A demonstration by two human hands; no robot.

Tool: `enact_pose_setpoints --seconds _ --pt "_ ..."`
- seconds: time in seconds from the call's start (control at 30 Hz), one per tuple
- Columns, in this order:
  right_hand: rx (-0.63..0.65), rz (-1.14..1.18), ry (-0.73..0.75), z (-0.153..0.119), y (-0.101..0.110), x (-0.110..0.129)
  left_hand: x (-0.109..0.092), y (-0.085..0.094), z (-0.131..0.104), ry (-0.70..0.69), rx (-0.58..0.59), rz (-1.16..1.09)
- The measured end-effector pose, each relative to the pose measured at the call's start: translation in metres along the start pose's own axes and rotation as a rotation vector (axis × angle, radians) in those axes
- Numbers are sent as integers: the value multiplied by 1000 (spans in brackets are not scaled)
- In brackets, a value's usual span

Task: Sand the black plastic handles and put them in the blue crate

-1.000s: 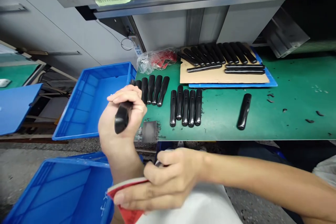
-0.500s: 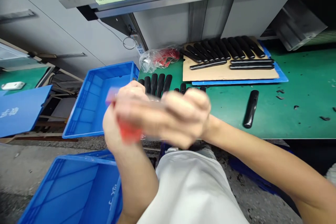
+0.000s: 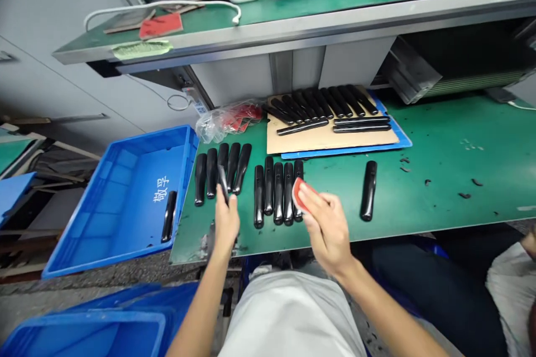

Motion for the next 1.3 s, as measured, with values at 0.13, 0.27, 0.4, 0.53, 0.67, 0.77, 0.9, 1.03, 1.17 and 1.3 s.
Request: enact_pose_setpoints --seconds 0.13,0.27,0.4,0.53,0.67,0.77,0.9,1.03,1.17,1.3 --pt "48 93 -257 -60 9 -23 25 -57 2 -38 -46 363" --pt "58 89 -359 -83 30 -31 16 -84 2 -63 -118 614" --pt "36 84 -424 -89 58 -40 6 -100 1 -96 -132 740" --pt "-3 136 -525 -97 90 -56 -5 -111 -6 -114 -122 784" --pt "-152 365 -725 -111 128 -75 -40 -125 -30 -152 -133 792" --pt "-472 714 -987 -124 155 -90 -90 -172 -62 -324 0 751" --pt "-812 1244 -1124 -125 181 -96 -158 -291 -117 -557 415 605" --pt "-974 1509 -1095 -120 204 -93 -194 -369 -139 -420 531 482" --pt "-1063 1393 -1105 -125 211 -92 -194 -346 -129 -241 696 222" --pt "-957 1123 -1010 -121 190 -89 -177 -256 -120 -64 782 -88"
Point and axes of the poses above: each hand's wrist, its own z-axis towards the middle knuckle, its own y-axis out of the back of the hand, x = y × z, the point moved 4 cm from there along z, towards the middle knuckle, and after that the axes turned 10 degrees about z, right-handed, at the moved point
